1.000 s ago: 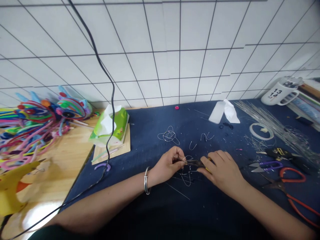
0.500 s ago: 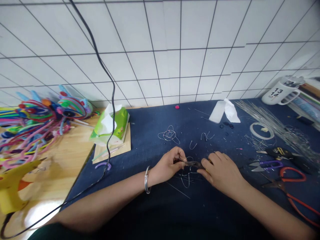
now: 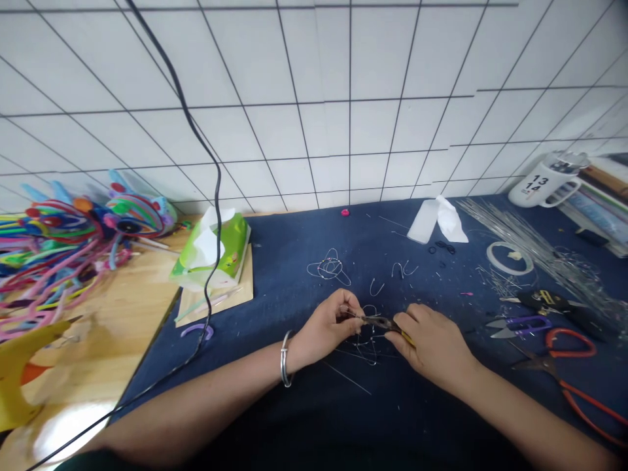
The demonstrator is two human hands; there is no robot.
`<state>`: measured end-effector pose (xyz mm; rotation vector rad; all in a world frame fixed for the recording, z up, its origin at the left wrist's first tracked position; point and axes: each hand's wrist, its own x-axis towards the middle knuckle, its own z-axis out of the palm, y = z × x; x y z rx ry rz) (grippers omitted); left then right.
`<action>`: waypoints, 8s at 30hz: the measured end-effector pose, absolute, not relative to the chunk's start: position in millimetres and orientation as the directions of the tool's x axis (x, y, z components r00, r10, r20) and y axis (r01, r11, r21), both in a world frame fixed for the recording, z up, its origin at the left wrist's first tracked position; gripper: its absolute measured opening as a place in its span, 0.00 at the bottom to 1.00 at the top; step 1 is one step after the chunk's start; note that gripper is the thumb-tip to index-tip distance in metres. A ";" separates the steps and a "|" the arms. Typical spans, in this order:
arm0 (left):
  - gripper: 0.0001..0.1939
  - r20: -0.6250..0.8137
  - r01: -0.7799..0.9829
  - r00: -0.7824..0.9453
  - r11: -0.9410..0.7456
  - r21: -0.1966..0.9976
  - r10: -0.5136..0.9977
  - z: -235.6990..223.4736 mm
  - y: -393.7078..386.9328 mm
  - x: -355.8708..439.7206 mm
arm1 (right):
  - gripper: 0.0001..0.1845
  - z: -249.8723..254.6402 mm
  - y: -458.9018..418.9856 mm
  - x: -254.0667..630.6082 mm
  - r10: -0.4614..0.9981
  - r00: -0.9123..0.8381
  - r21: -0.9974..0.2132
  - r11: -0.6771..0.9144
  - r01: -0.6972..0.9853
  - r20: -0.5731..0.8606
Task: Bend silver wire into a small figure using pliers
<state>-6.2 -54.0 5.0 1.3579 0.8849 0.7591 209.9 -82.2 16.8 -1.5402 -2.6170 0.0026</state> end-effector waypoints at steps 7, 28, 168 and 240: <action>0.06 -0.100 0.084 0.454 0.069 0.994 0.885 9.0 -53.8 -6.6 | 0.16 14.6 -83.3 208.5 0.886 -0.457 -0.112 0.463 0.879 0.076; 0.06 -0.088 0.108 0.491 0.039 0.993 0.867 9.9 -51.0 -9.5 | 0.14 23.6 -76.9 211.8 0.820 -0.560 0.100 0.551 0.828 0.120; 0.14 -0.320 0.351 0.702 0.083 0.933 0.637 33.4 -26.2 -26.7 | 0.16 29.6 -78.8 227.4 0.847 -0.497 -0.100 0.520 0.849 0.187; 0.06 -0.127 0.083 0.612 0.096 0.992 0.781 14.9 -21.3 -10.3 | 0.15 -1.2 -75.7 216.6 0.923 -0.384 -0.434 0.359 0.826 0.031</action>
